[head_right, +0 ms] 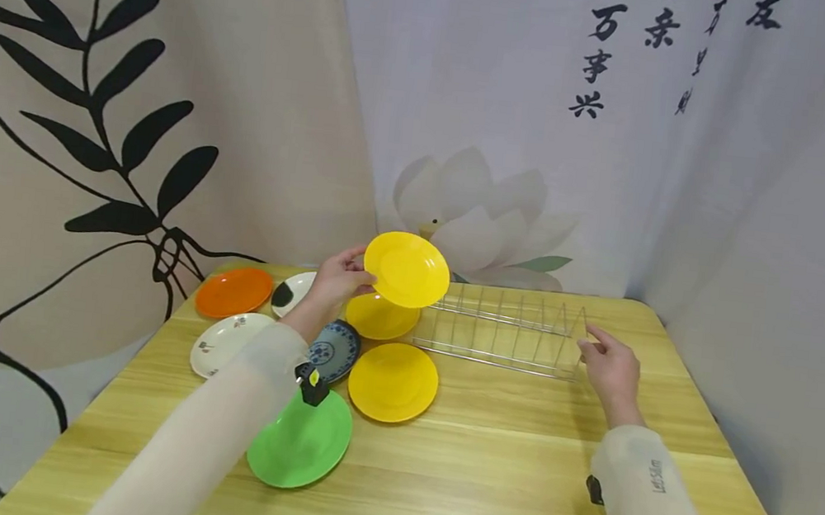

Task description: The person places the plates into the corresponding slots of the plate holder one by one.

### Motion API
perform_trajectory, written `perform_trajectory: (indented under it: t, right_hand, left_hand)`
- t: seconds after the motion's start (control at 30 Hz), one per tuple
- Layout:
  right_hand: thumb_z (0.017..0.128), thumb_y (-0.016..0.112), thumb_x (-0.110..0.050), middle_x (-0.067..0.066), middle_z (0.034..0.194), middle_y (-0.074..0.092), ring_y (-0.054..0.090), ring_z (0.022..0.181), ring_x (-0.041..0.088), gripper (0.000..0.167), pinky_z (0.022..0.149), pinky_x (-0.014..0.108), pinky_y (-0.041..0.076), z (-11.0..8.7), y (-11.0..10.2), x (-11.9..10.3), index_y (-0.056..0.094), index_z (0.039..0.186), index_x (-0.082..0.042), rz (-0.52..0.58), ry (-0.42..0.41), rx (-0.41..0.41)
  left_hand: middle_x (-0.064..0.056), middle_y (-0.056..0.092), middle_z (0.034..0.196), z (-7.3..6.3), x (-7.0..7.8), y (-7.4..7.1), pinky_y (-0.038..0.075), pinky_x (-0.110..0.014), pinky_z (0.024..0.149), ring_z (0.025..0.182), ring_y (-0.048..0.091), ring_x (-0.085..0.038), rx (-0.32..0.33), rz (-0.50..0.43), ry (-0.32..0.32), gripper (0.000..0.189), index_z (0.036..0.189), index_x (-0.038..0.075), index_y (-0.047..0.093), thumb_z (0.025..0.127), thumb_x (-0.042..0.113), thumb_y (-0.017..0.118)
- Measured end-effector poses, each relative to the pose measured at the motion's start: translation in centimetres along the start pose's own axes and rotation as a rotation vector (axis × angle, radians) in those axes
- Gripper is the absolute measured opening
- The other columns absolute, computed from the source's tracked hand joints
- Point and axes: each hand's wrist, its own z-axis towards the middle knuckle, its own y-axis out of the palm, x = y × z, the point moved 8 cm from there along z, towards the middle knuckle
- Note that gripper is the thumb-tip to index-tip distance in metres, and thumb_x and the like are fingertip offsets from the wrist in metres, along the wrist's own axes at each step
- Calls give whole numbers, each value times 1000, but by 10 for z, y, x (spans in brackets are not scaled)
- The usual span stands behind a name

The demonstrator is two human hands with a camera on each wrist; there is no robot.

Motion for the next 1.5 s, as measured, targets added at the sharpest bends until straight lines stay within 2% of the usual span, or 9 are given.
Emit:
perform_trajectory:
  t: [0.17, 0.4, 0.7, 0.87, 1.07, 1.3, 1.4, 1.5]
  right_hand:
    - [104, 50, -34, 24, 122, 64, 67, 101, 35, 50, 67, 26, 51, 1, -1, -2, 47, 148, -11, -3, -14, 13]
    - [104, 51, -31, 24, 122, 64, 67, 104, 36, 49, 67, 22, 52, 1, -2, -2, 47, 148, -9, 2, -18, 4]
    - [106, 48, -29, 25, 123, 63, 65, 106, 38, 48, 80, 40, 56, 0, -1, -4, 45, 149, -10, 27, -39, -18]
    - [106, 45, -30, 25, 124, 62, 66, 106, 36, 48, 81, 39, 58, 1, -1, -4, 44, 150, -9, 43, -50, -36]
    - [107, 44, -28, 27, 126, 61, 68, 102, 29, 48, 83, 41, 57, 2, 0, -3, 43, 150, -8, 69, -53, -59]
    - [107, 43, -28, 27, 126, 61, 66, 104, 33, 47, 87, 46, 56, 1, 0, -3, 43, 151, -10, 77, -39, -55]
    - [107, 44, -27, 27, 125, 61, 67, 103, 32, 47, 86, 45, 56, 0, -1, -4, 43, 150, -8, 76, -44, -50]
    - [107, 44, -27, 28, 125, 61, 67, 100, 30, 47, 81, 37, 58, -1, -2, -4, 43, 150, -7, 80, -48, -47]
  left_hand:
    - [-9, 54, 96, -1, 9, 22, 59, -31, 78, 83, 64, -21, -9, -10, 15, 64, 147, 10, 48, 88, -9, 66]
    - [-6, 52, 88, -4, 23, 64, 59, -35, 79, 75, 59, -17, -35, -36, 65, 64, 145, 6, 50, 86, -13, 64]
    - [-5, 53, 85, -17, 39, 123, 60, -29, 71, 74, 59, -16, -51, 23, 117, 62, 144, 5, 51, 86, -13, 65]
    - [-3, 52, 84, -23, 41, 150, 59, -29, 70, 74, 59, -15, -68, 48, 123, 61, 143, 5, 53, 86, -12, 66]
    - [-2, 51, 81, -27, 38, 172, 59, -28, 70, 71, 55, -13, -74, 72, 130, 59, 142, 5, 54, 86, -11, 66]
    - [-4, 59, 80, -26, 35, 189, 57, -26, 67, 70, 56, -13, -64, 126, 163, 54, 136, 5, 60, 85, -11, 67]
    - [-2, 62, 82, -26, 35, 199, 56, -24, 66, 71, 58, -12, -65, 139, 162, 54, 135, 6, 61, 85, -10, 68]
    - [-2, 66, 86, -27, 35, 210, 56, -23, 66, 73, 61, -12, -83, 142, 160, 54, 136, 7, 60, 85, -8, 69]
